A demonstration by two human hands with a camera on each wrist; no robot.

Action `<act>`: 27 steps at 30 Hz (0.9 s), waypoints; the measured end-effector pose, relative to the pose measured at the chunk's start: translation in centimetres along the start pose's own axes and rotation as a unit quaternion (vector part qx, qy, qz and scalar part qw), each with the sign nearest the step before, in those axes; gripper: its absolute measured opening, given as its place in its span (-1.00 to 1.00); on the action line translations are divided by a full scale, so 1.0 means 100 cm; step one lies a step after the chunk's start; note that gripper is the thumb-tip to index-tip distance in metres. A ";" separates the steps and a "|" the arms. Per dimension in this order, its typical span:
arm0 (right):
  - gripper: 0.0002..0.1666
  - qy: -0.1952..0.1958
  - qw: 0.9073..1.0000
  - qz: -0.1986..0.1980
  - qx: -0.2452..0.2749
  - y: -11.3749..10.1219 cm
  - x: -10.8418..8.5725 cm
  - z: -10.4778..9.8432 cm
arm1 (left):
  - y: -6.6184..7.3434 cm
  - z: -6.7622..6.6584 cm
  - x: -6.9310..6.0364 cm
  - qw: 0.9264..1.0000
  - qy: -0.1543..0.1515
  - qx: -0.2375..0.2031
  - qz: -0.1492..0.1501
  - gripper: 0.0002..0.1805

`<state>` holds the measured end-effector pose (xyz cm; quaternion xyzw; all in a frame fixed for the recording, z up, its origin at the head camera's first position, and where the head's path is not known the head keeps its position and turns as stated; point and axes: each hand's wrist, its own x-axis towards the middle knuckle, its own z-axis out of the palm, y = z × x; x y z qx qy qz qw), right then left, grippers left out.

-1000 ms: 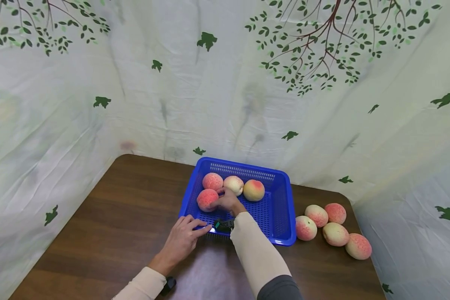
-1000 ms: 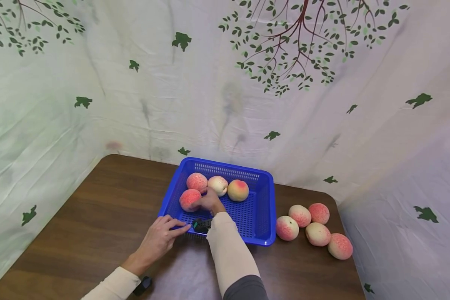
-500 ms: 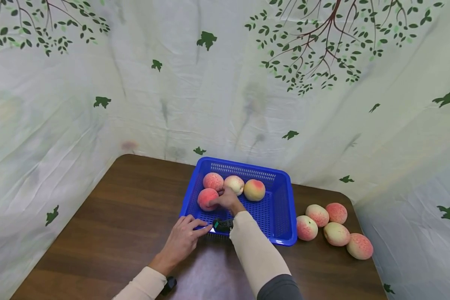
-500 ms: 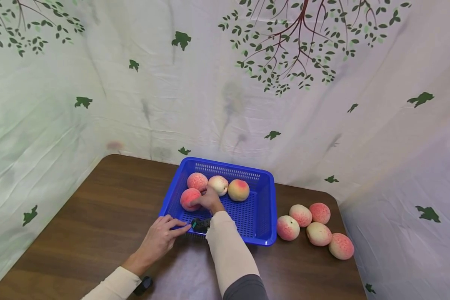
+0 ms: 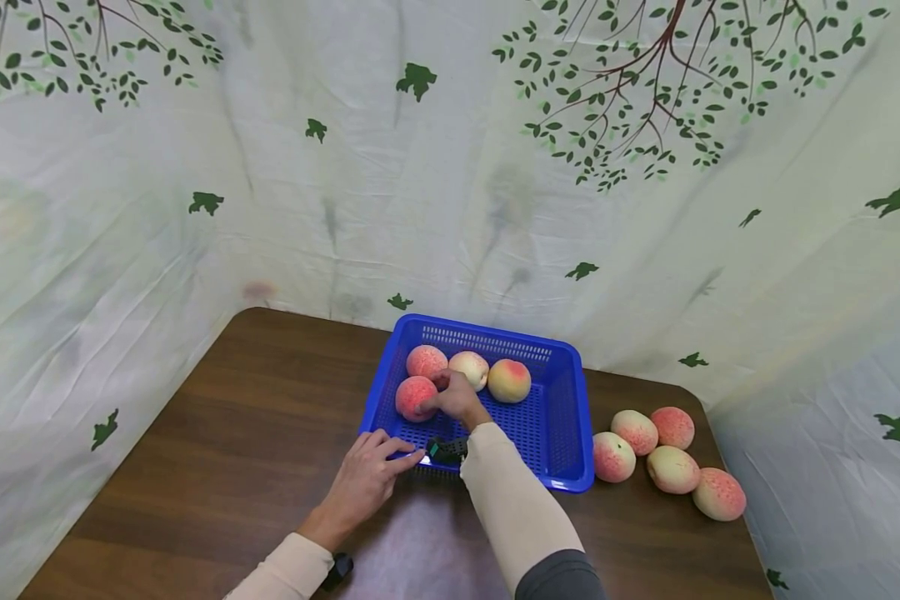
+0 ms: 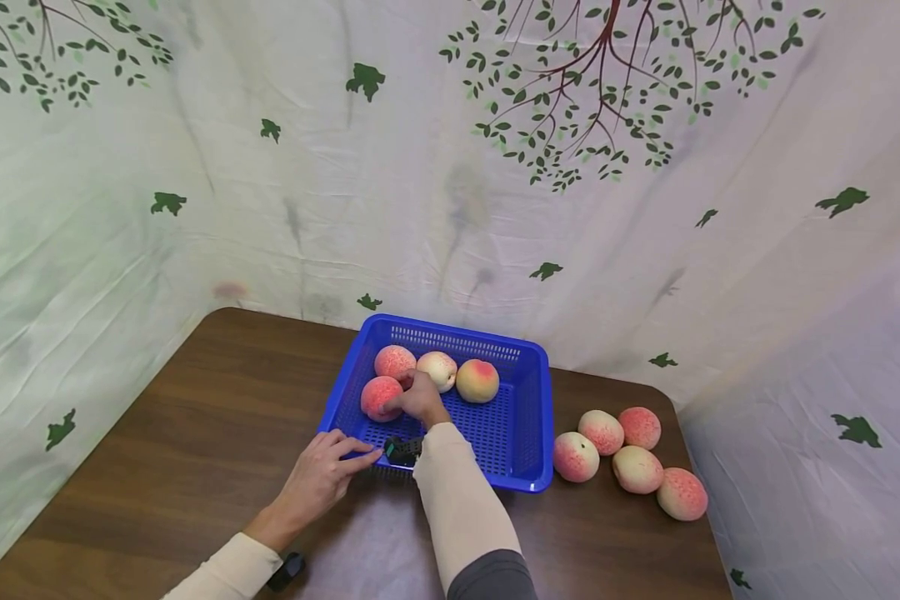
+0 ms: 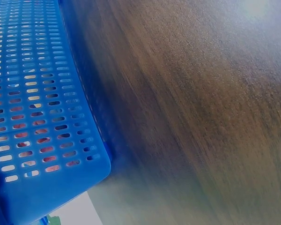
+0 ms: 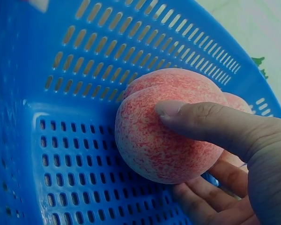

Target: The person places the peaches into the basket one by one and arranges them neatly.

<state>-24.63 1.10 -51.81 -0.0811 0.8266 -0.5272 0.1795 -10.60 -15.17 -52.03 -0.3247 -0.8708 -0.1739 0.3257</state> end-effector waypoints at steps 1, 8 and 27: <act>-0.42 -0.003 1.000 0.003 0.002 0.000 0.000 0.000 | 0.000 0.000 0.000 1.000 -0.001 0.000 0.000 -0.63; -0.38 -0.017 1.000 0.023 -0.004 -0.004 0.001 -0.001 | 0.000 -0.001 0.000 1.000 0.000 -0.002 0.000 -0.62; -0.31 -0.038 0.998 0.020 0.045 -0.024 -0.010 -0.036 | 0.000 0.001 0.001 1.000 -0.004 -0.010 -0.004 -0.64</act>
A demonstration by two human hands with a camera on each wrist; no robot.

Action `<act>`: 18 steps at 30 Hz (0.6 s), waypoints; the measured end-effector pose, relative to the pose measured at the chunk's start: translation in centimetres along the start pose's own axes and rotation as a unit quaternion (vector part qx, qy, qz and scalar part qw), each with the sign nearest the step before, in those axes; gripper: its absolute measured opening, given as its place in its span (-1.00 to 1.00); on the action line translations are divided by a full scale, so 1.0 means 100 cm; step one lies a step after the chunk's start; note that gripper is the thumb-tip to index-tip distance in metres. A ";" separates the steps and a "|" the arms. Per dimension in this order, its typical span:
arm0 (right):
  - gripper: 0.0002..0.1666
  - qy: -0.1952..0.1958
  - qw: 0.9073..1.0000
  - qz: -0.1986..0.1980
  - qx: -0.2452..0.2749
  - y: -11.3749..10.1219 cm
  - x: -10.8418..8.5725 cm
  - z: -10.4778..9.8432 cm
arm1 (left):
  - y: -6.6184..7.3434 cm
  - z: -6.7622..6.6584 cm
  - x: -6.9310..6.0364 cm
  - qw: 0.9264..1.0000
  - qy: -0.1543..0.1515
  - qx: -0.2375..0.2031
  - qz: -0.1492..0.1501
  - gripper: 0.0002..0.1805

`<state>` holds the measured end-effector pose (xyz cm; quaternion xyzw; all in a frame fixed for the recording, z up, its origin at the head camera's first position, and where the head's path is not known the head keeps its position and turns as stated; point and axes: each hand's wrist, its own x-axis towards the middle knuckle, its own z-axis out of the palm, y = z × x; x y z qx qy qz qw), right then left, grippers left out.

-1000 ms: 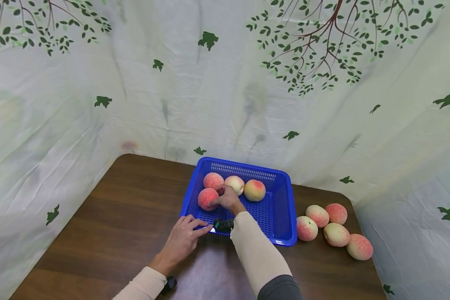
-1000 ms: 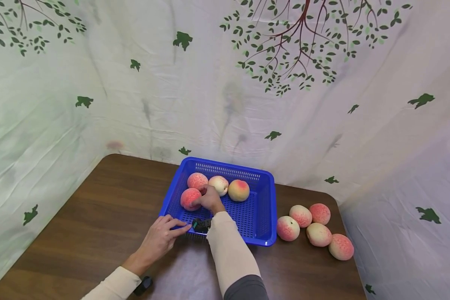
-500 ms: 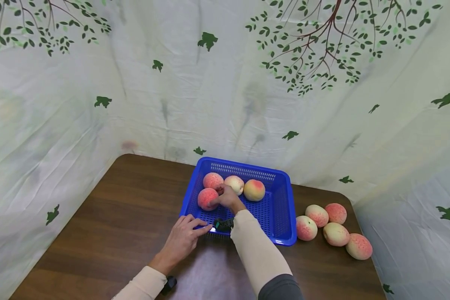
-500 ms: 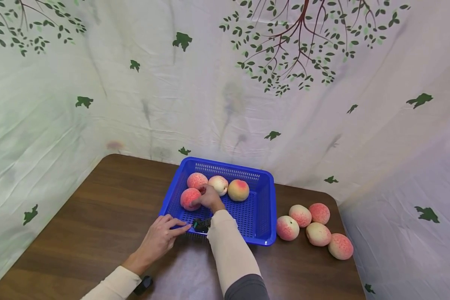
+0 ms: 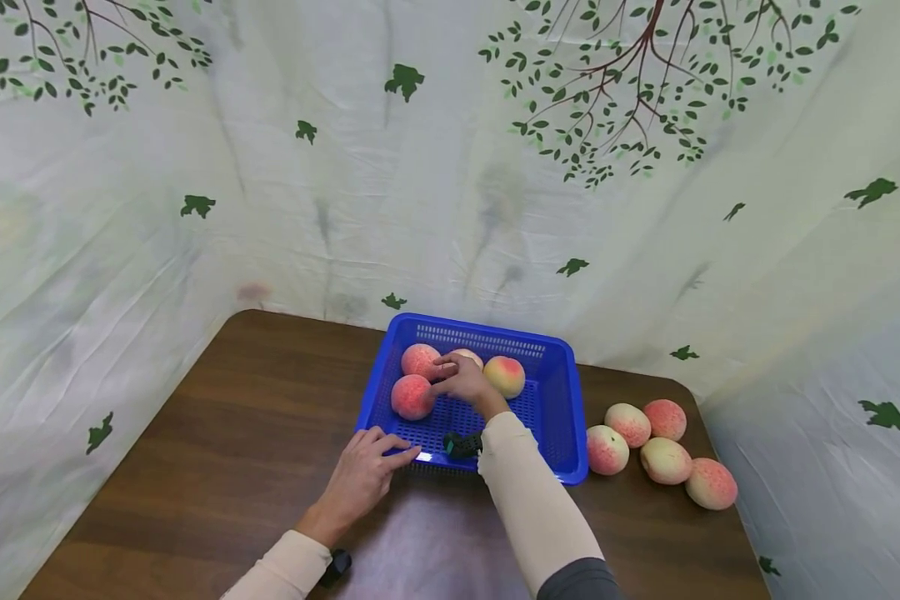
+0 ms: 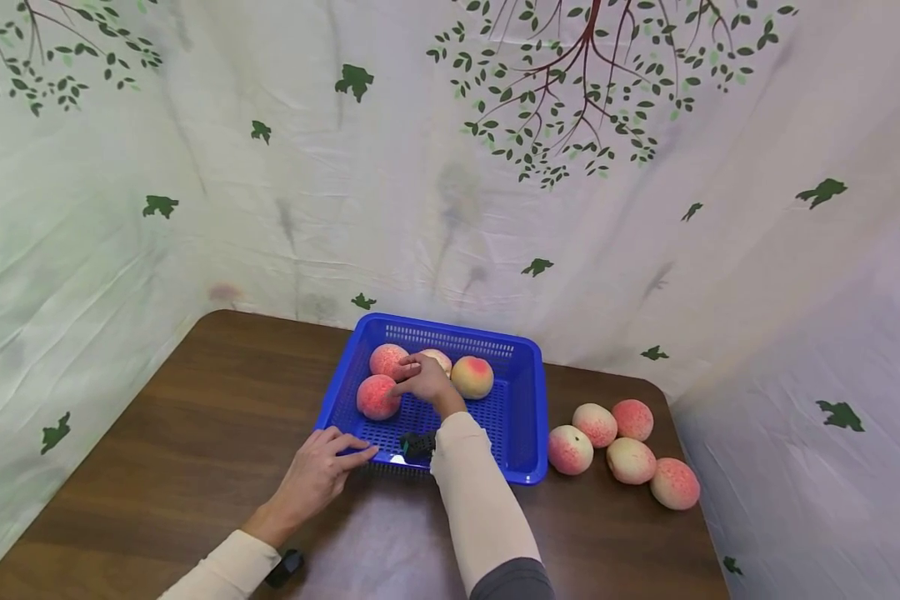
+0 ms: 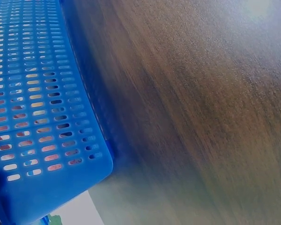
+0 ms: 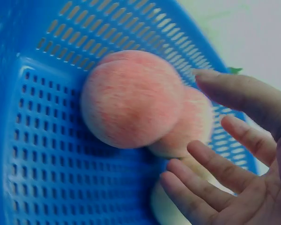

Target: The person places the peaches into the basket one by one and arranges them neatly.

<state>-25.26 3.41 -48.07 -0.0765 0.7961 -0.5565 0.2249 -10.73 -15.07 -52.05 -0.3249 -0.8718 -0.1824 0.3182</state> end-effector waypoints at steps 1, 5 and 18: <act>-0.29 0.000 1.000 -0.005 0.003 -0.001 -0.002 -0.003 | 0.000 -0.001 0.000 1.000 -0.002 0.001 -0.001 -0.62; -0.24 0.000 1.000 -0.017 0.008 -0.005 -0.018 -0.018 | 0.001 -0.002 0.000 1.000 -0.011 0.002 -0.005 -0.58; -0.36 0.084 0.992 -0.074 0.055 0.001 -0.074 -0.069 | 0.001 0.000 0.002 1.000 0.008 -0.002 0.001 -0.54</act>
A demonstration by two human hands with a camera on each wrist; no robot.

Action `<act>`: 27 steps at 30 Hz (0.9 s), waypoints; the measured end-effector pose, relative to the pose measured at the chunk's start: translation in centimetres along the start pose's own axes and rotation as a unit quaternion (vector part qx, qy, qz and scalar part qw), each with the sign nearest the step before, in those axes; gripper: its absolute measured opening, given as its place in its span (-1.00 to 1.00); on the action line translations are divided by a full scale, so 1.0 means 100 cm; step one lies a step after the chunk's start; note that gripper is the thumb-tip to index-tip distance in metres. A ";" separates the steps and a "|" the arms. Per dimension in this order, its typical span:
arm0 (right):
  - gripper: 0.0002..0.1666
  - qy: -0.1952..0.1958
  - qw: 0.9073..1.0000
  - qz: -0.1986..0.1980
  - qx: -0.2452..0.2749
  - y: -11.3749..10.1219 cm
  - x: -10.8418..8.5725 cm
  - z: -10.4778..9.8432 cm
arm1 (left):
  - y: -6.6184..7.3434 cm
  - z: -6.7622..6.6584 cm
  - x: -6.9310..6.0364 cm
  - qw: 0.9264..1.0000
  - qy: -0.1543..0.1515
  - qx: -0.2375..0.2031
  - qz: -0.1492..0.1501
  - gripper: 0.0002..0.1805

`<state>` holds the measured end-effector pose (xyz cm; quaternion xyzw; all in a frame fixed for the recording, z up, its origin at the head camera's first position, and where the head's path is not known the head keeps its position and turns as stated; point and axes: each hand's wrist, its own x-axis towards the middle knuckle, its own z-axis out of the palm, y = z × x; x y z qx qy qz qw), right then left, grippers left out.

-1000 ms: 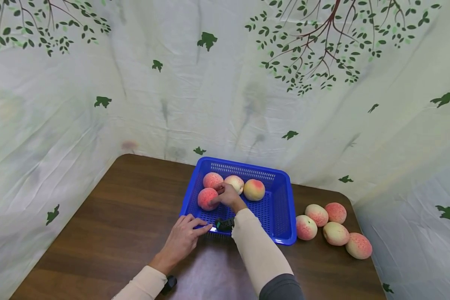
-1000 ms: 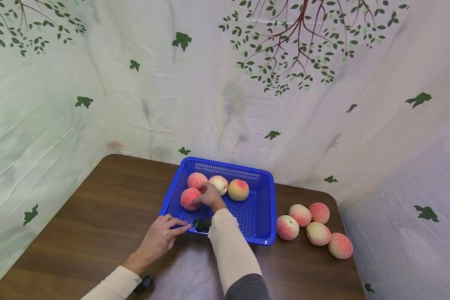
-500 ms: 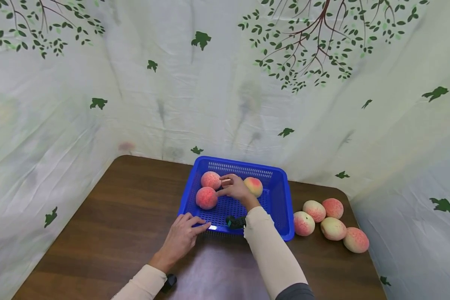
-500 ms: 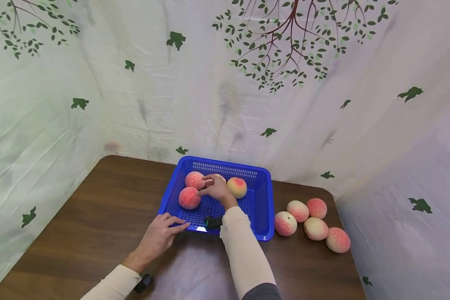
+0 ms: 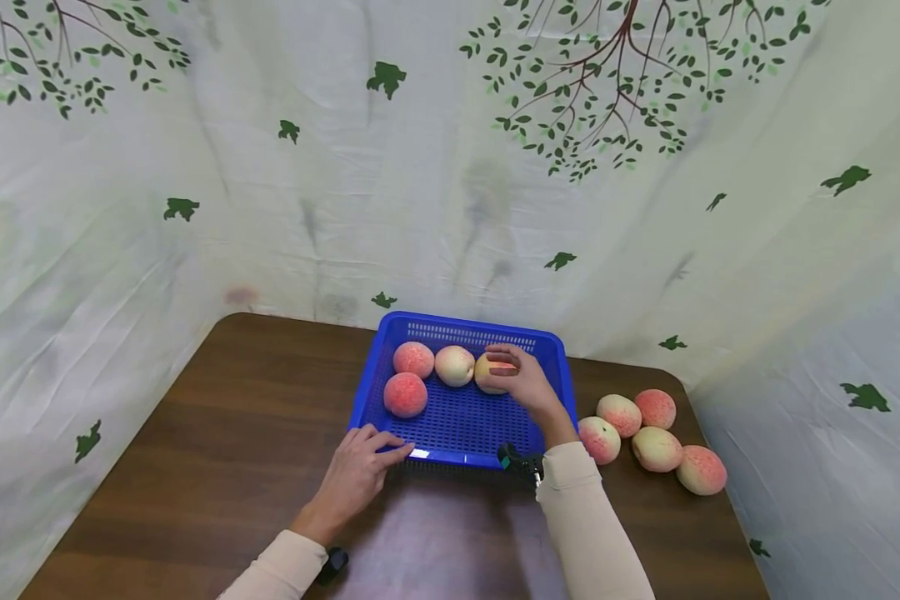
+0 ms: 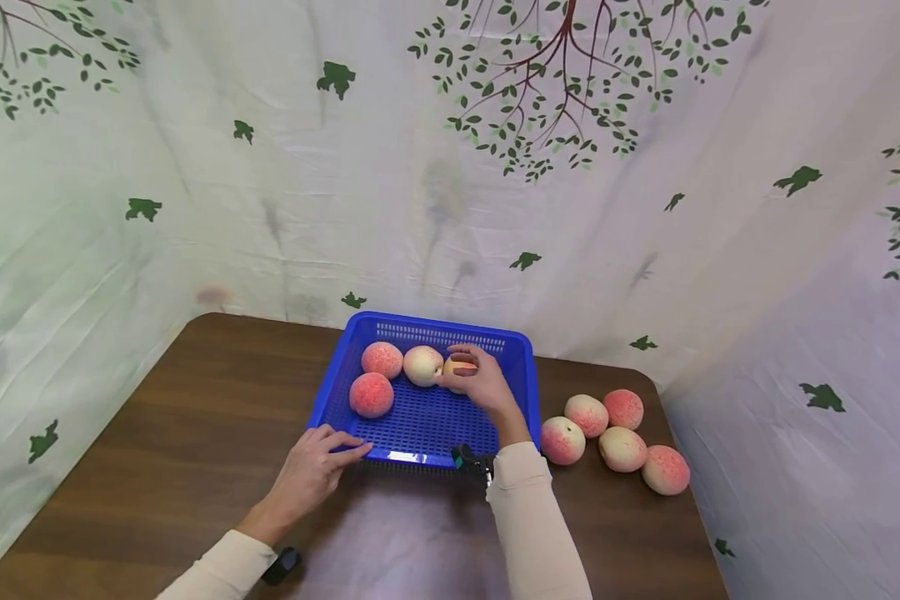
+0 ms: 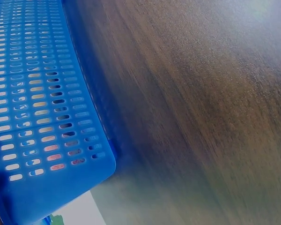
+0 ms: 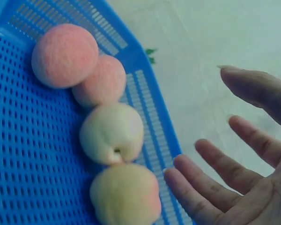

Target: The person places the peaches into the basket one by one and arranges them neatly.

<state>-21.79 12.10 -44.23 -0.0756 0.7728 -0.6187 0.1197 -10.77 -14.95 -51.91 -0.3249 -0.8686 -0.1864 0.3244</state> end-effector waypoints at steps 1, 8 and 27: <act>-0.37 0.011 1.000 -0.005 0.005 0.002 -0.003 -0.004 | 0.000 0.000 0.000 1.000 -0.001 0.000 -0.001 -0.54; -0.41 0.095 0.994 -0.032 0.035 0.024 -0.029 -0.033 | 0.000 0.001 -0.001 1.000 -0.008 -0.005 -0.006 -0.53; -0.41 0.351 0.921 -0.053 0.160 0.068 -0.090 -0.085 | -0.001 -0.001 0.000 1.000 -0.007 -0.005 -0.010 -0.56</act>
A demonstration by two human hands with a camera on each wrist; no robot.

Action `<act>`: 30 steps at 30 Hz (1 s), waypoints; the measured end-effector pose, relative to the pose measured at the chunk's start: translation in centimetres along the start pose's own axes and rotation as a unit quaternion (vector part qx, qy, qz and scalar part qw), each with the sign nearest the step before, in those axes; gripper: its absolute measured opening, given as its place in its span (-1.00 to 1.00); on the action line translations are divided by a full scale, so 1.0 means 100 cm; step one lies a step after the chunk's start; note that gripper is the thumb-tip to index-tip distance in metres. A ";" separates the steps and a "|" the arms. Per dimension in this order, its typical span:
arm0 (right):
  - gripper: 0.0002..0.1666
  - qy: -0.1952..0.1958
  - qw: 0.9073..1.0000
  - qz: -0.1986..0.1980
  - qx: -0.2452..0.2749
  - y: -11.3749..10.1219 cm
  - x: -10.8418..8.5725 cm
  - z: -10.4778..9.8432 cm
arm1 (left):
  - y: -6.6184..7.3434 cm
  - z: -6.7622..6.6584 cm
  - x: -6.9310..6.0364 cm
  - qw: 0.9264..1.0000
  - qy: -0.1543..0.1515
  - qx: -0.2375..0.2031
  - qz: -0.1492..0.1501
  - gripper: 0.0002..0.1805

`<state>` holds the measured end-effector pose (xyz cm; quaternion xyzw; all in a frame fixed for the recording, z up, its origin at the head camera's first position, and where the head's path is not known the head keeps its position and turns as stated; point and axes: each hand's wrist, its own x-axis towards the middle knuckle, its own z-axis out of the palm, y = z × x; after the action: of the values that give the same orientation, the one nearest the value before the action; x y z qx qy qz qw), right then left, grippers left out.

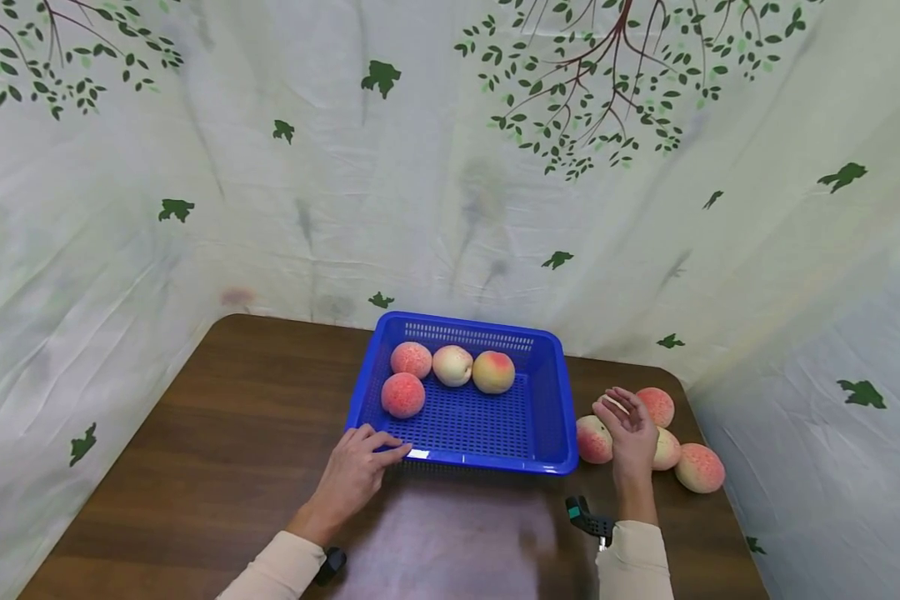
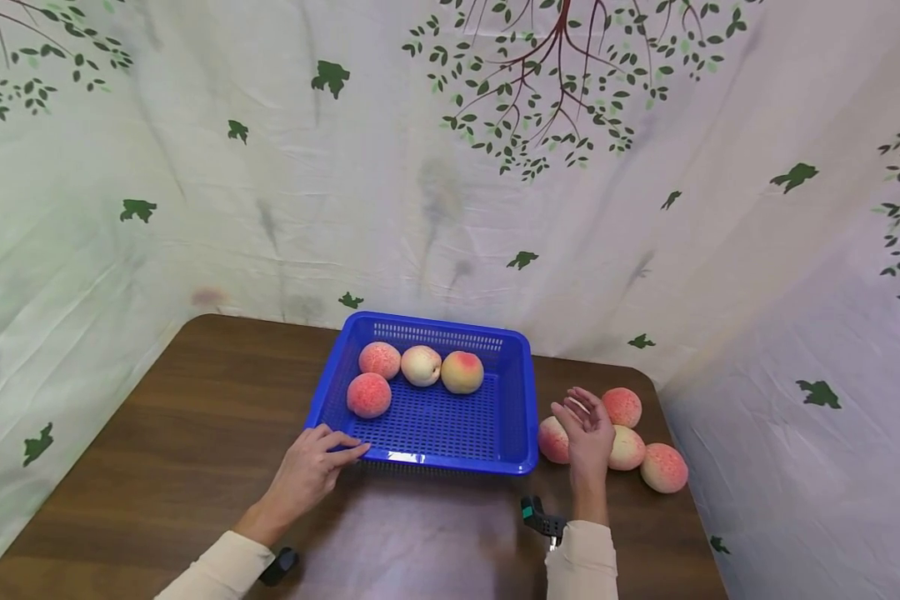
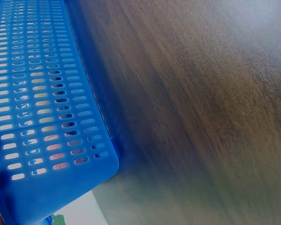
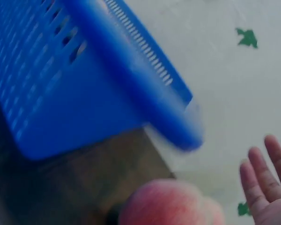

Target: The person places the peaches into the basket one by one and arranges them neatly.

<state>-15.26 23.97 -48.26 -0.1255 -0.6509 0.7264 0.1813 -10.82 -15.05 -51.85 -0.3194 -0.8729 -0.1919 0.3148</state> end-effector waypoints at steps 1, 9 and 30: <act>-0.41 0.011 1.000 -0.004 0.002 0.003 -0.001 -0.002 | 0.000 0.000 0.000 1.000 -0.002 -0.001 0.000 -0.56; -0.30 0.078 0.996 -0.031 0.016 0.030 -0.008 -0.014 | -0.001 0.000 0.001 1.000 0.000 -0.009 0.001 -0.59; -0.07 0.139 0.989 0.006 -0.053 0.094 -0.013 -0.014 | 0.001 -0.001 0.001 1.000 -0.002 -0.004 -0.004 -0.60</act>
<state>-14.41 23.81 -57.77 -0.2384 -0.6562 0.6675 0.2588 -10.73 -15.01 -51.67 -0.3179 -0.8740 -0.1962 0.3106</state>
